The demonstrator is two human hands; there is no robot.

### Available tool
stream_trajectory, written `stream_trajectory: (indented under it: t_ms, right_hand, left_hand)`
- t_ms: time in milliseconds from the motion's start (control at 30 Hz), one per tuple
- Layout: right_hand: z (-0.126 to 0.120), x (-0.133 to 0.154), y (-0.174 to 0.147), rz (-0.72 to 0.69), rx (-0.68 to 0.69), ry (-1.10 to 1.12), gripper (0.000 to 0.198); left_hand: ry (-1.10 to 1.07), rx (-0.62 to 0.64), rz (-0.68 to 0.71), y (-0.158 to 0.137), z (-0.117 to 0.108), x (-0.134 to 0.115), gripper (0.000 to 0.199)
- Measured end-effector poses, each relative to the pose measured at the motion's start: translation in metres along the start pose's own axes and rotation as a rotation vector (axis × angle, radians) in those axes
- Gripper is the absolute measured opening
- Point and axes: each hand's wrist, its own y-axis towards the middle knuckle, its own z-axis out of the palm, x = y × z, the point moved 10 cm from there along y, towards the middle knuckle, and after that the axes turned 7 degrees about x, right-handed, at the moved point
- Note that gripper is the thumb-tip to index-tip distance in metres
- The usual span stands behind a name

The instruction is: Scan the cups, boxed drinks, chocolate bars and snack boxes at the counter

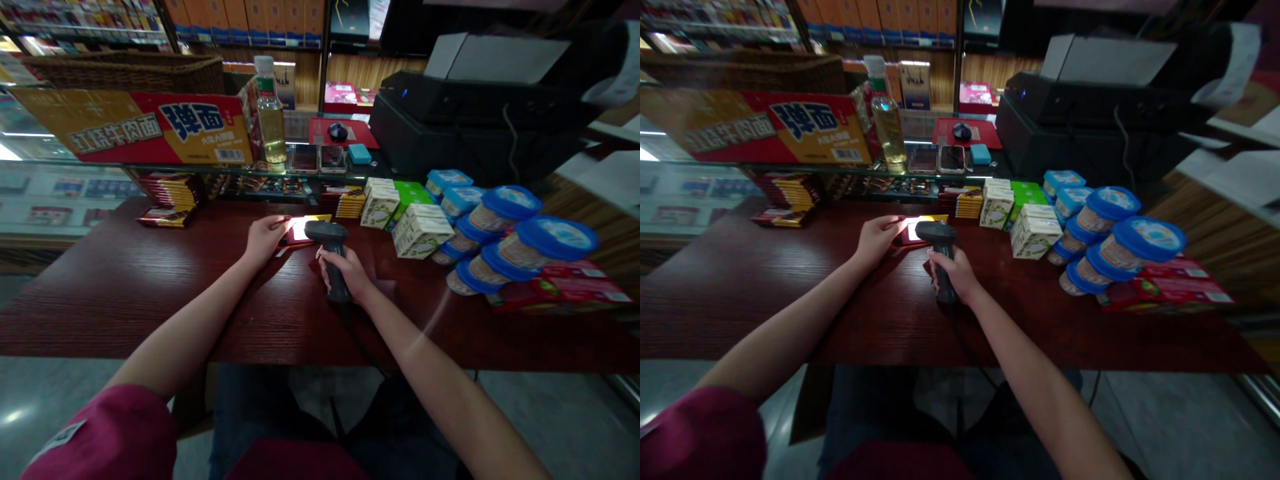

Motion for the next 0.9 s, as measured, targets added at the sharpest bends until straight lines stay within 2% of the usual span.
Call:
stream_trajectory:
  t_ms: [100,167,300,433,533,633,733,800,900]
  right_hand:
    - [0.001,0.002,-0.002,-0.018,0.009,0.019,0.035]
    - [0.0,0.004,-0.004,-0.027,0.014,0.033,0.036]
    - [0.0,0.006,-0.007,-0.023,0.017,0.034,0.041]
    - [0.013,0.002,0.006,-0.008,0.039,0.025,0.042]
    - [0.04,-0.005,0.028,-0.01,0.071,0.03,0.043]
    - [0.079,-0.016,0.056,-0.004,0.103,0.042,0.043]
    - [0.12,-0.028,0.084,0.002,0.11,0.063,0.042]
    - [0.145,-0.035,0.103,-0.012,0.09,0.059,0.04]
    - [0.178,-0.045,0.126,-0.035,0.077,0.046,0.039]
  left_hand:
    - [-0.052,0.03,0.012,0.002,0.0,0.001,0.038]
    - [-0.018,0.08,0.089,0.002,-0.004,-0.005,0.036]
    - [0.358,0.165,0.286,-0.011,-0.033,-0.02,0.024]
    - [0.78,0.102,0.387,-0.029,-0.095,-0.022,0.028]
    - [0.914,0.021,0.466,-0.044,-0.147,-0.021,0.028]
    - [0.889,-0.103,0.485,-0.056,-0.199,-0.02,0.025]
    - [0.791,-0.277,0.409,-0.063,-0.247,-0.013,0.027]
    - [0.733,-0.361,0.326,-0.063,-0.272,-0.002,0.029]
    - [0.696,-0.423,0.23,-0.056,-0.299,0.018,0.034]
